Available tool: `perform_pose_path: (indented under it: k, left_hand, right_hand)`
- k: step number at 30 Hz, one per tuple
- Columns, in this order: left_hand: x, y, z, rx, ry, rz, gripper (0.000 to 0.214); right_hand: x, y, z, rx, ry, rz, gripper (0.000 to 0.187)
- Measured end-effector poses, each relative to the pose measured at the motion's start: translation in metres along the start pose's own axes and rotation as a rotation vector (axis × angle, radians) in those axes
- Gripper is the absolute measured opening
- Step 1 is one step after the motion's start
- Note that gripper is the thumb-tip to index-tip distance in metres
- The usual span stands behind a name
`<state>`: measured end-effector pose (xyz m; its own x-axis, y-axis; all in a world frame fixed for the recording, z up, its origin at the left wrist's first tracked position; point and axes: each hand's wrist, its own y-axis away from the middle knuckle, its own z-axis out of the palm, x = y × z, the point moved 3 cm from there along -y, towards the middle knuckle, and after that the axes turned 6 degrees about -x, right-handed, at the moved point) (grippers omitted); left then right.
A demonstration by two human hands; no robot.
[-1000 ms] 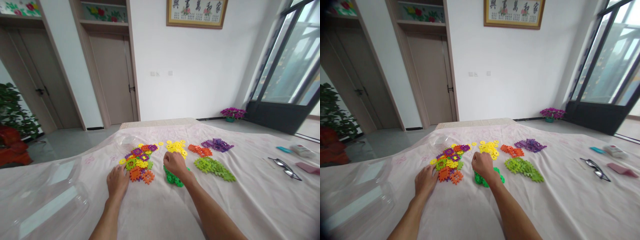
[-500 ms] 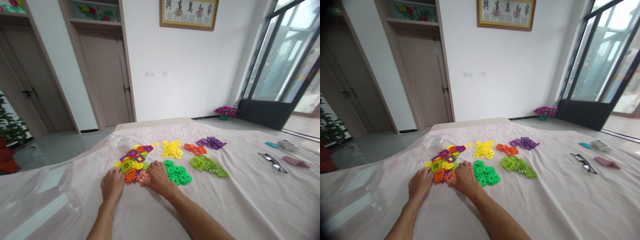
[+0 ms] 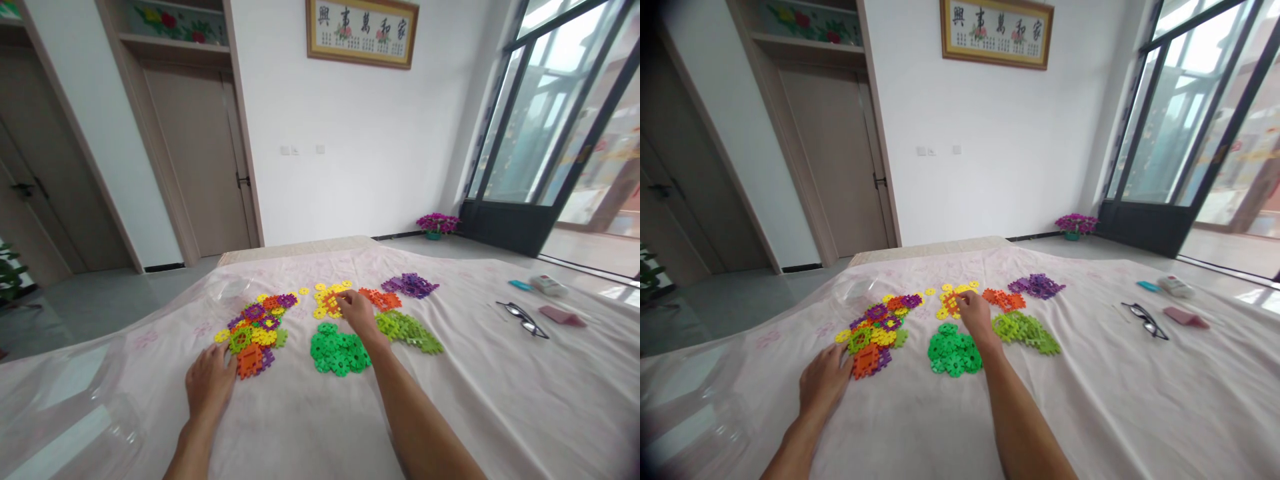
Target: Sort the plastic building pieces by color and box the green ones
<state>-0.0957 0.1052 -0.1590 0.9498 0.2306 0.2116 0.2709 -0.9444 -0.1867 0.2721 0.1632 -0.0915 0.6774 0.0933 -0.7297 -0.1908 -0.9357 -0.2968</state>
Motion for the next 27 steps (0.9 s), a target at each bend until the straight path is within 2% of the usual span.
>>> perform_pose_path:
  k: [5,8,10,13,17,19,21,24,27]
  left_hand:
    - [-0.001,-0.002,0.000,-0.013,0.002,0.002,0.047]
    - [0.001,-0.002,-0.002,-0.012,0.019,0.001,0.046]
    - [0.002,-0.001,-0.003,-0.010,0.030,0.000,0.045]
    - [0.005,0.001,-0.006,-0.012,0.036,0.002,0.046]
    - [0.010,0.004,-0.010,-0.016,0.054,0.031,0.049]
    - [0.013,0.005,-0.012,-0.019,0.060,0.052,0.051]
    - [0.015,0.006,-0.013,-0.020,0.067,0.069,0.054]
    - [0.017,0.007,-0.014,-0.017,0.082,0.091,0.058]
    - [0.018,0.008,-0.014,-0.009,0.096,0.111,0.060]
  right_hand:
    - [0.054,-0.009,-0.048,0.214,0.151,0.160,0.036]
    - [0.060,-0.007,-0.053,0.311,0.230,0.168,0.042]
    - [0.048,-0.007,-0.042,0.262,0.222,0.108,0.042]
    - [0.010,0.001,-0.007,0.049,0.171,-0.054,0.037]
    - [-0.049,0.036,0.045,-0.251,0.153,-0.313,0.029]
    - [-0.070,0.057,0.065,-0.330,0.149,-0.454,0.033]
    - [-0.084,0.076,0.080,-0.398,0.160,-0.572,0.040]
    - [-0.090,0.093,0.096,-0.445,0.206,-0.632,0.055]
    - [-0.090,0.099,0.103,-0.486,0.243,-0.661,0.050]
